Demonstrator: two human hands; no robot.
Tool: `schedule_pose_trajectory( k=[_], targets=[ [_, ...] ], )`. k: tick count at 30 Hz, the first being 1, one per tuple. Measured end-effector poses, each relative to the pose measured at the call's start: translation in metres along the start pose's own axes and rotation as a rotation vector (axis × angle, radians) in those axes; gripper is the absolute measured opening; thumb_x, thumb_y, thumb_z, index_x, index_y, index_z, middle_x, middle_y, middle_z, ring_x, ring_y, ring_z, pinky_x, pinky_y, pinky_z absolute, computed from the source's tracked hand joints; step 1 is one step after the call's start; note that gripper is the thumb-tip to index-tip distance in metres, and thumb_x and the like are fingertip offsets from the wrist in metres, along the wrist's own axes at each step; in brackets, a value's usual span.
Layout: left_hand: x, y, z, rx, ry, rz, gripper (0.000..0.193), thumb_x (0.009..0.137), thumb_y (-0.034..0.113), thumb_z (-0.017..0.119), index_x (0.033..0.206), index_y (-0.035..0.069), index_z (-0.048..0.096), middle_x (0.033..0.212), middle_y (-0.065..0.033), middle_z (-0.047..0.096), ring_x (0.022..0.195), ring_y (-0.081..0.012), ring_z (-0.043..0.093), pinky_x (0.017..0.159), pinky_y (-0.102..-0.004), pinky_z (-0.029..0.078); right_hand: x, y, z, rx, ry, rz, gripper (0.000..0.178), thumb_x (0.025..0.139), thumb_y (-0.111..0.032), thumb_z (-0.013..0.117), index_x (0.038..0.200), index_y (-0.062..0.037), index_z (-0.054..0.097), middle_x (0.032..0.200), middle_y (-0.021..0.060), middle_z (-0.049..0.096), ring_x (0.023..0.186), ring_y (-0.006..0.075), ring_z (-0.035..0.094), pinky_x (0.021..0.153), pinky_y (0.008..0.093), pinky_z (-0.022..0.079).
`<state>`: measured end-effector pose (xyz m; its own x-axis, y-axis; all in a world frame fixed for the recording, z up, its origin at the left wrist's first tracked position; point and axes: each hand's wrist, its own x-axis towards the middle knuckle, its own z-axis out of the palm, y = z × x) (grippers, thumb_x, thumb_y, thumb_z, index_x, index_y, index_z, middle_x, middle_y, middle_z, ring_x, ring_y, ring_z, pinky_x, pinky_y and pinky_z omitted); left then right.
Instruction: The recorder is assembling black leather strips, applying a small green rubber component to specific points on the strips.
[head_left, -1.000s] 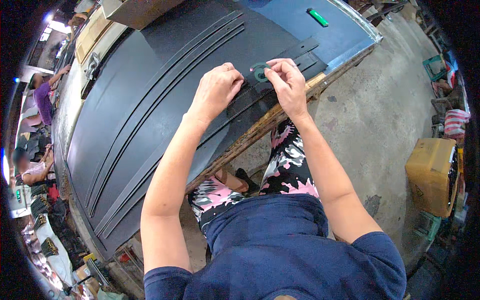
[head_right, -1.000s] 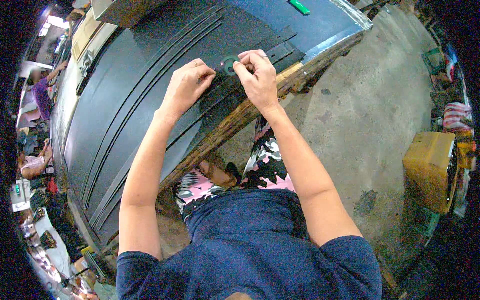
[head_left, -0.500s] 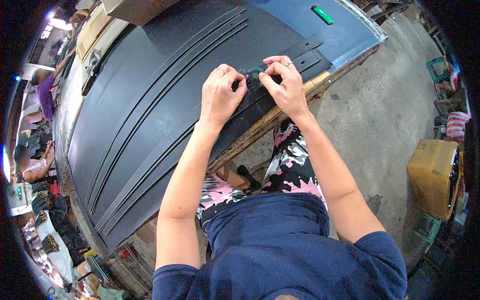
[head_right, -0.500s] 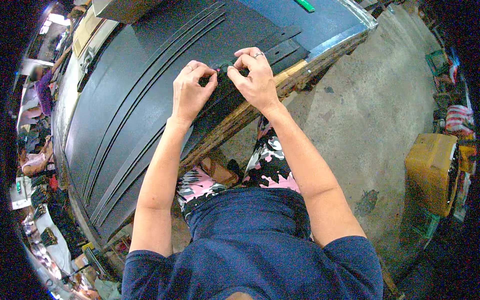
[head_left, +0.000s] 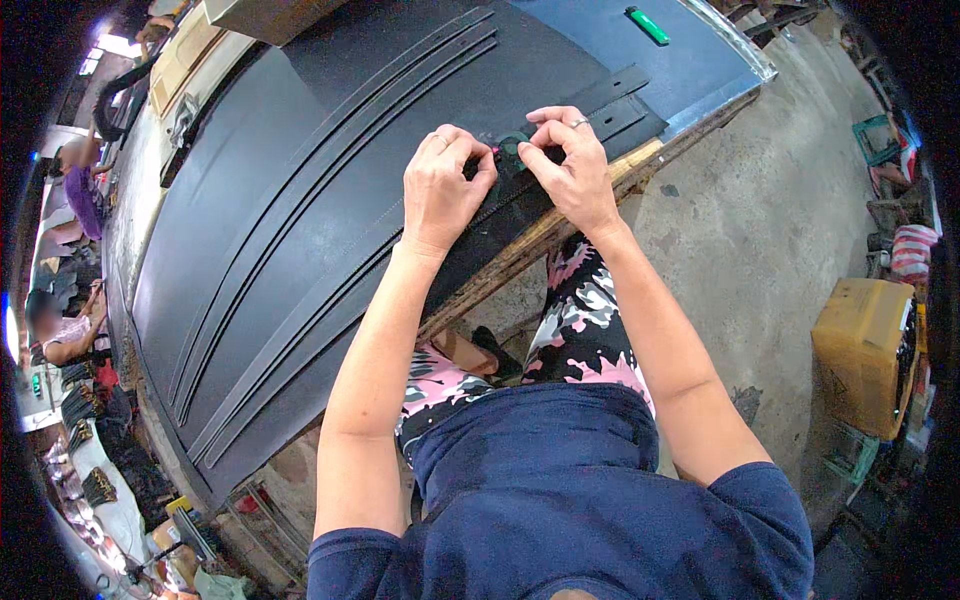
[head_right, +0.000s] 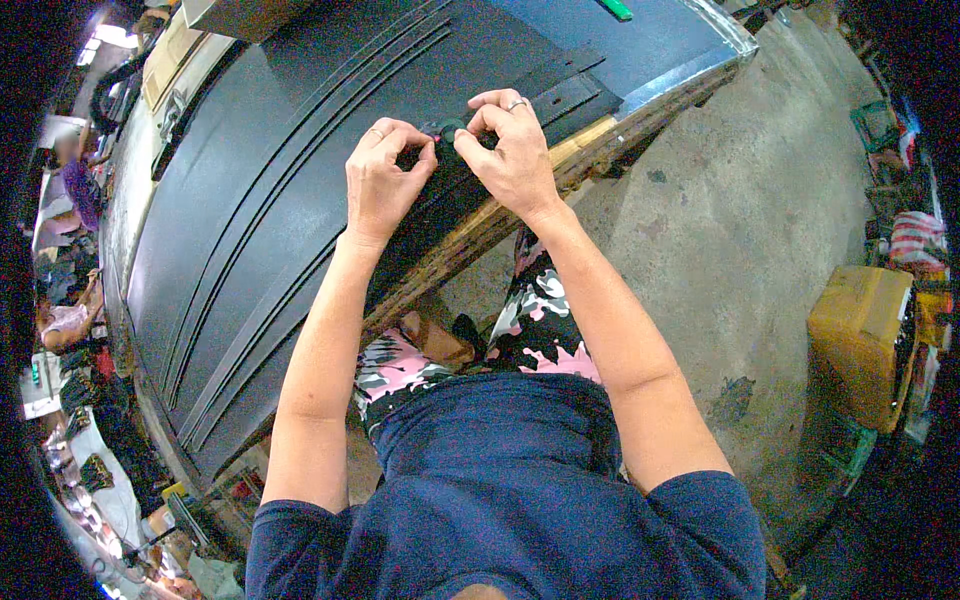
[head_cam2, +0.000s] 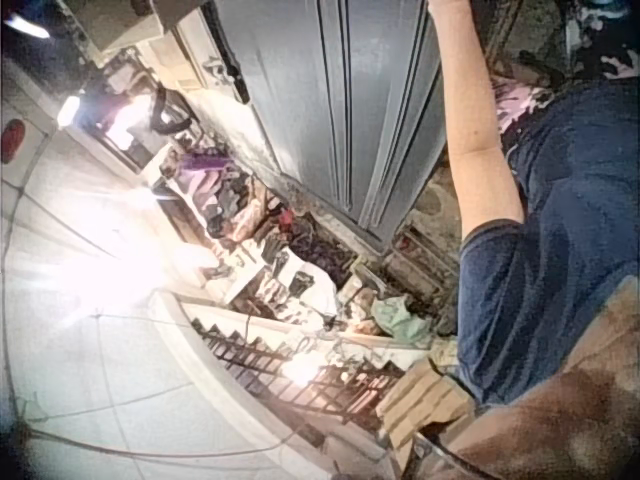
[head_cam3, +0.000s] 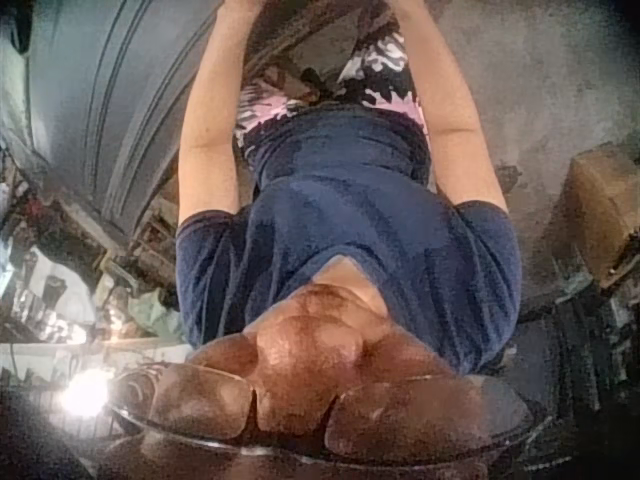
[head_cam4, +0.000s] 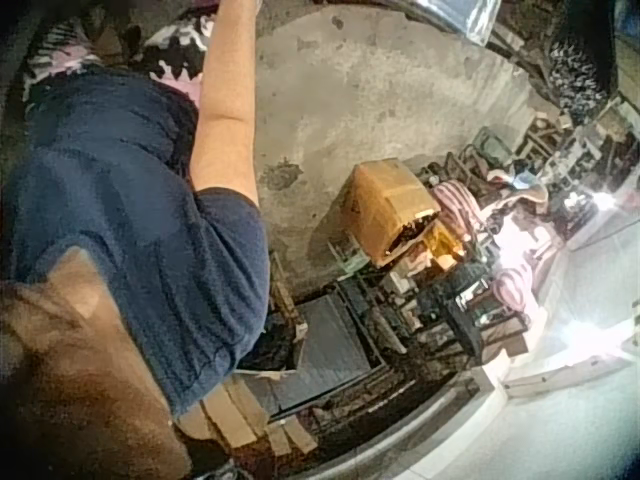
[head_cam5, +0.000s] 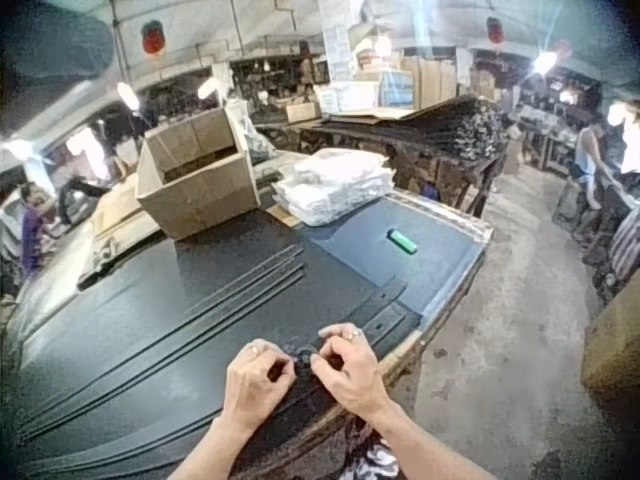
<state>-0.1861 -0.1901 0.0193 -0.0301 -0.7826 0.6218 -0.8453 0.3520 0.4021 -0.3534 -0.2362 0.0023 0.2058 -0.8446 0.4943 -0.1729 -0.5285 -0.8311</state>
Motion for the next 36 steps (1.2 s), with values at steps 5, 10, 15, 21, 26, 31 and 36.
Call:
schedule_pose_trajectory(
  k=[5,10,15,21,26,31,36],
  targets=[
    [-0.0001,0.0006,0.0003,0.005,0.012,0.012,0.009,0.073,0.002,0.073,0.077,0.004,0.065,0.082,-0.0088,0.065,0.073,-0.0229,0.064,0.066,-0.0321,0.052,0.0,0.0006,0.0,-0.008,0.001,-0.012,0.016,0.077,-0.012,0.069,0.072,-0.0002,0.058,0.102,0.0159,0.062,0.1,0.03,0.057,0.089,0.0381,0.044],
    [-0.0018,0.0005,0.0,-0.005,0.023,0.006,0.009,0.073,0.002,0.073,0.077,0.004,0.065,0.082,-0.0089,0.065,0.074,-0.023,0.064,0.067,-0.0324,0.052,-0.0001,-0.0023,-0.0005,0.035,0.001,0.009,0.016,0.077,-0.011,0.069,0.072,0.0003,0.058,0.101,0.0162,0.061,0.1,0.0293,0.057,0.089,0.0375,0.044],
    [-0.0016,-0.0001,0.0014,0.002,0.032,0.014,0.009,0.073,0.002,0.073,0.077,0.004,0.065,0.082,-0.0089,0.065,0.075,-0.0235,0.064,0.068,-0.0328,0.052,-0.0001,-0.0016,-0.0014,0.027,-0.005,0.001,0.016,0.077,-0.011,0.069,0.073,0.0004,0.058,0.101,0.0165,0.061,0.1,0.0293,0.057,0.088,0.0372,0.044],
    [-0.0015,0.0008,0.0006,-0.004,0.034,0.013,0.01,0.072,0.002,0.073,0.077,0.004,0.065,0.083,-0.0094,0.065,0.077,-0.0248,0.065,0.07,-0.0334,0.052,0.0003,0.0,-0.0011,0.008,-0.021,-0.025,0.015,0.076,-0.011,0.069,0.074,0.0001,0.058,0.099,0.0167,0.061,0.101,0.0302,0.056,0.089,0.038,0.043],
    [-0.0015,0.0011,0.0015,-0.014,0.037,0.005,0.009,0.072,0.002,0.073,0.077,0.004,0.065,0.083,-0.0098,0.065,0.079,-0.0258,0.065,0.072,-0.0342,0.052,0.0004,-0.0007,-0.001,-0.004,-0.015,-0.031,0.016,0.076,-0.011,0.068,0.073,-0.0002,0.058,0.099,0.0166,0.061,0.1,0.0302,0.056,0.088,0.0381,0.043],
    [-0.002,0.0006,0.0012,-0.004,0.048,0.004,0.009,0.072,0.003,0.073,0.077,0.004,0.065,0.083,-0.0099,0.065,0.08,-0.0258,0.065,0.073,-0.0343,0.052,0.0001,-0.001,-0.0001,-0.05,-0.007,-0.068,0.015,0.076,-0.011,0.068,0.072,-0.0005,0.058,0.099,0.0163,0.061,0.1,0.03,0.056,0.089,0.0379,0.044],
    [-0.0032,-0.0003,0.0031,-0.016,0.058,-0.013,0.009,0.072,0.003,0.073,0.077,0.004,0.065,0.083,-0.0098,0.065,0.08,-0.0257,0.065,0.074,-0.0344,0.052,-0.0001,0.0002,0.0005,0.002,0.001,0.013,0.015,0.076,-0.012,0.068,0.072,-0.0006,0.058,0.101,0.0154,0.062,0.1,0.0295,0.056,0.09,0.0372,0.044]
  ],
)
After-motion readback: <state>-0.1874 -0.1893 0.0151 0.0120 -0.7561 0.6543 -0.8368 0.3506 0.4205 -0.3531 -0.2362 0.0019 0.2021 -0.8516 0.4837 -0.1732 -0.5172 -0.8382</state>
